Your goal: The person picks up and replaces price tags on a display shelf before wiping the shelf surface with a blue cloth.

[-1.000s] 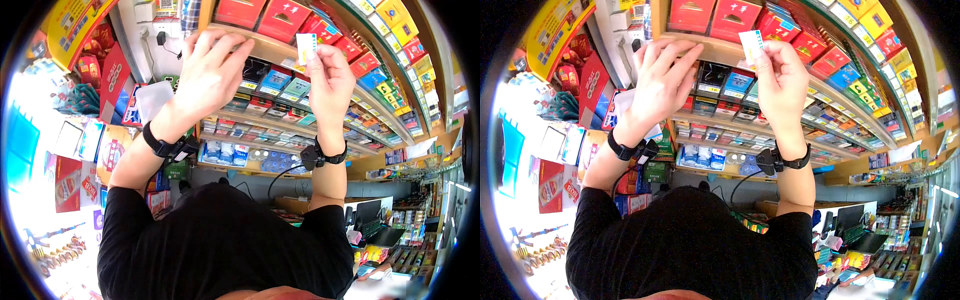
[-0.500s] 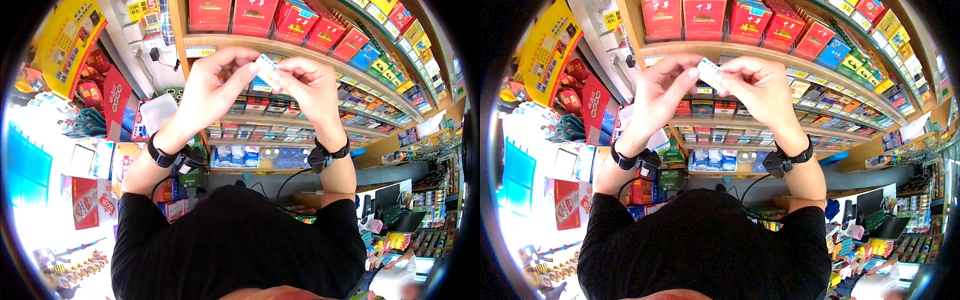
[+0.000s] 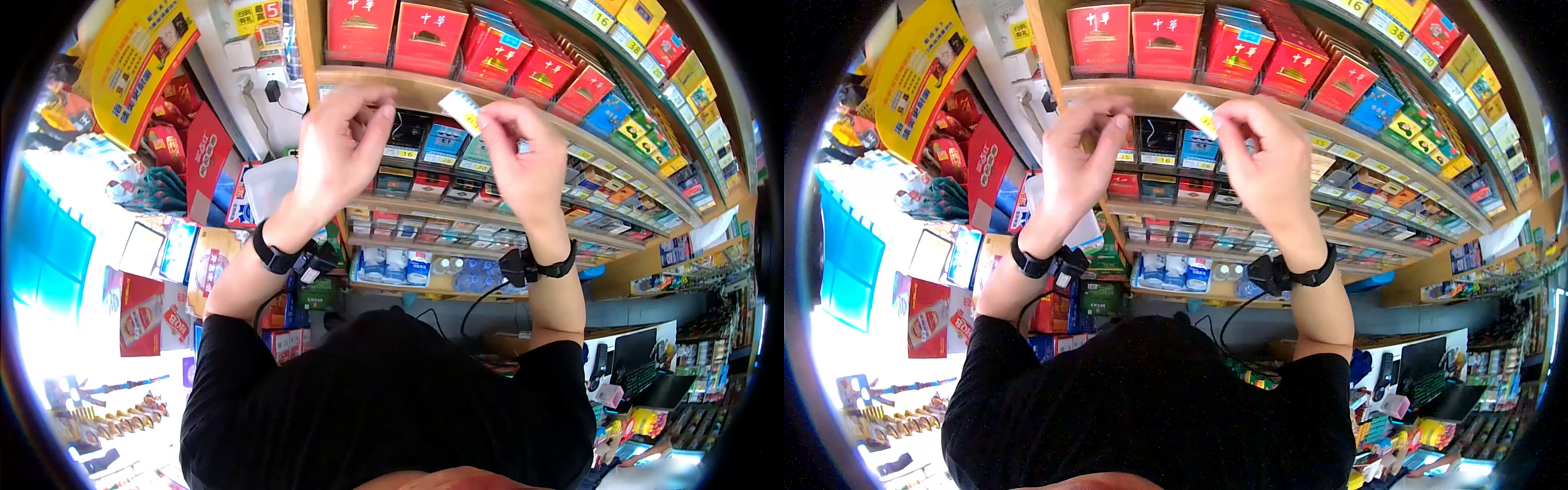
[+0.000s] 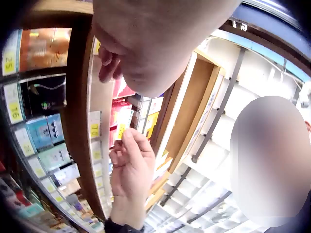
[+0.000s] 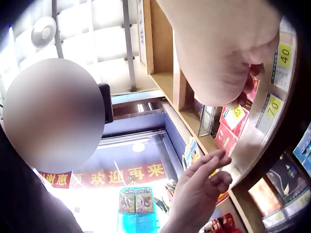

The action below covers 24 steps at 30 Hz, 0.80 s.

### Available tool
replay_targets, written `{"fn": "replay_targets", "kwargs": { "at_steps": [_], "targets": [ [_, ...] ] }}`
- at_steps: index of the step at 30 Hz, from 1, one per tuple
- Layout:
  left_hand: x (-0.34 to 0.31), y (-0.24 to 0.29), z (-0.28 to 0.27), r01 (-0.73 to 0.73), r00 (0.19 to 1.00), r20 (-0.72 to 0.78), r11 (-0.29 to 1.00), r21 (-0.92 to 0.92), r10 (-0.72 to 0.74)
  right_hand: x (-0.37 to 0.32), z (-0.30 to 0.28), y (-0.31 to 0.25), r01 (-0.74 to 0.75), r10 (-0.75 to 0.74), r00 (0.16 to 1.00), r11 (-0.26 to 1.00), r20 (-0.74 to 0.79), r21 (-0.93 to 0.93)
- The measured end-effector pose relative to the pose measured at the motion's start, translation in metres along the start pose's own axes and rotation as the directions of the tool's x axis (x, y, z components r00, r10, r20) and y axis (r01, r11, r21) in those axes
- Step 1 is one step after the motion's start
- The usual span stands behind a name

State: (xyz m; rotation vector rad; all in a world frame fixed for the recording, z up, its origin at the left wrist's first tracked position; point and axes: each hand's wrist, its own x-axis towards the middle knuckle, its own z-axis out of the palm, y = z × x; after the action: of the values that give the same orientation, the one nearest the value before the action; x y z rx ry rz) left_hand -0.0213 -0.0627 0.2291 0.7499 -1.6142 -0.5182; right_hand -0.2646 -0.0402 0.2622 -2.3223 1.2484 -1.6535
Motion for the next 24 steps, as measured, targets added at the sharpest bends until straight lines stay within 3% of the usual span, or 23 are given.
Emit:
{"fn": "replay_targets", "kwargs": {
  "at_steps": [1,2,3,5,7,9,13,24],
  "targets": [
    [0.003,-0.001,-0.004,-0.180,0.976,-0.059,0.932,0.315,0.209,0.005,-0.002,0.005,0.017,-0.018,1.000,0.999,-0.018,-0.044],
    [0.007,0.002,-0.005,-0.255,0.950,-0.083,0.898,0.358,0.302,0.012,-0.003,0.003,0.051,-0.052,0.998,0.998,-0.034,-0.035],
    [0.009,-0.003,-0.007,-0.245,0.951,-0.091,0.898,0.365,0.296,0.017,-0.001,0.003,0.053,-0.054,0.998,0.998,-0.024,-0.027],
    [0.013,-0.011,-0.010,-0.427,0.865,0.038,0.694,0.580,0.501,0.025,0.004,0.003,0.155,-0.158,0.986,0.986,-0.045,-0.061],
    [0.012,-0.009,-0.007,-0.422,0.868,0.052,0.678,0.601,0.494,0.032,0.011,0.000,0.156,-0.157,0.987,0.986,-0.024,-0.054],
    [0.010,-0.006,-0.004,-0.441,0.864,0.096,0.652,0.617,0.494,0.041,0.018,0.005,0.336,-0.341,0.940,0.935,-0.024,-0.112],
    [0.006,-0.010,-0.001,-0.447,0.859,0.104,0.634,0.632,0.502,0.055,0.028,0.010,0.473,-0.485,0.874,0.861,-0.024,-0.186],
    [0.003,-0.014,-0.005,-0.467,0.848,0.082,0.663,0.585,0.524,0.047,0.039,0.004,0.489,-0.467,0.871,0.848,0.149,-0.204]
  ]
}}
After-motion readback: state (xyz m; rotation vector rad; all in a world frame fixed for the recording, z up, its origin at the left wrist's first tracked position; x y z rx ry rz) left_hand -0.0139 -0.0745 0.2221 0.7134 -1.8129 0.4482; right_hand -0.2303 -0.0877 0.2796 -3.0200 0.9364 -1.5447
